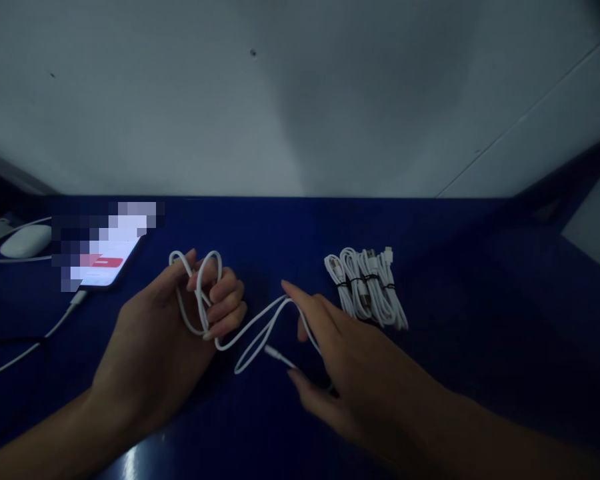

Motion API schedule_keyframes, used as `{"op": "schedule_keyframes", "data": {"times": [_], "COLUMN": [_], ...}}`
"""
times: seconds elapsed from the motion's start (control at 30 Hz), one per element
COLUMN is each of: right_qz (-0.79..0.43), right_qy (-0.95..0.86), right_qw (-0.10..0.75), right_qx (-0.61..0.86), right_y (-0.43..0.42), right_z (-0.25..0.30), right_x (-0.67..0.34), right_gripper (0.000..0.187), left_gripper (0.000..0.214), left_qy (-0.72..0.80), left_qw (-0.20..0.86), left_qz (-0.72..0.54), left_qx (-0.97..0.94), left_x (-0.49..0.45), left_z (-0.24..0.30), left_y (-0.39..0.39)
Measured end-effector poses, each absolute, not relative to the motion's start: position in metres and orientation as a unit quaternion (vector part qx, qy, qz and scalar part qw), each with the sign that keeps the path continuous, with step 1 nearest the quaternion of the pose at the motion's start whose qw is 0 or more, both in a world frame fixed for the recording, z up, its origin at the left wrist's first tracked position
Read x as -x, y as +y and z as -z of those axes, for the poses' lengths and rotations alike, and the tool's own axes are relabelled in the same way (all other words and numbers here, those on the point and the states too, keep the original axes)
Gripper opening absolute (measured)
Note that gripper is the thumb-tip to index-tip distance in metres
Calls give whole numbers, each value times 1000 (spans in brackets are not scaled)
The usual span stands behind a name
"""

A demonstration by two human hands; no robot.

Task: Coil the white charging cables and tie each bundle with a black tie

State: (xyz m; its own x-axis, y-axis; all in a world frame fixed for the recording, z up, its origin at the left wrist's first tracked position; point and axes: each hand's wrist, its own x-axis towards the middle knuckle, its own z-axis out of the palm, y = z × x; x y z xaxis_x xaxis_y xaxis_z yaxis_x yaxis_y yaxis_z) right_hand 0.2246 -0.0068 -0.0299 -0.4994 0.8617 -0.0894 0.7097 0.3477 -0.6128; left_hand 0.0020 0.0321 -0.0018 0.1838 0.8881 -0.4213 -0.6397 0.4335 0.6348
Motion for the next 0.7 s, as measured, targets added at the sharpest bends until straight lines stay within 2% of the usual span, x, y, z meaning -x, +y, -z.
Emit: {"op": "schedule_keyframes", "data": {"times": [0.07,0.13,0.27,0.4,0.5,0.57,0.63,0.7], "right_qz": [-316,-325,-391,-485,-561,-614,-662,-704], "right_qy": [-813,-808,-746,-616,-520,-461,-418,-397], "right_qw": [124,134,195,272,292,297,287,265], "right_qx": [474,473,503,558,574,568,552,526], "right_y": [-5,-5,-9,-14,-15,-15,-13,-10], "right_z": [33,36,33,19,12,10,11,12], "right_x": [-224,-223,-222,-222,-224,-226,-227,-227], "right_gripper": [88,91,92,63,48,52,65,58], "left_gripper": [42,42,43,43,45,46,47,48], "left_qy": [387,385,379,361,344,334,317,303], "left_qw": [755,758,763,775,795,808,819,828], "left_qz": [-502,-500,-494,-489,-461,-436,-424,-417], "left_qx": [-166,-167,-172,-172,-194,-214,-223,-220], "left_x": [-2,-2,-2,-2,-1,-1,0,0], "left_z": [1,0,1,0,0,0,-1,-3], "left_y": [32,33,33,31,28,26,24,22]}}
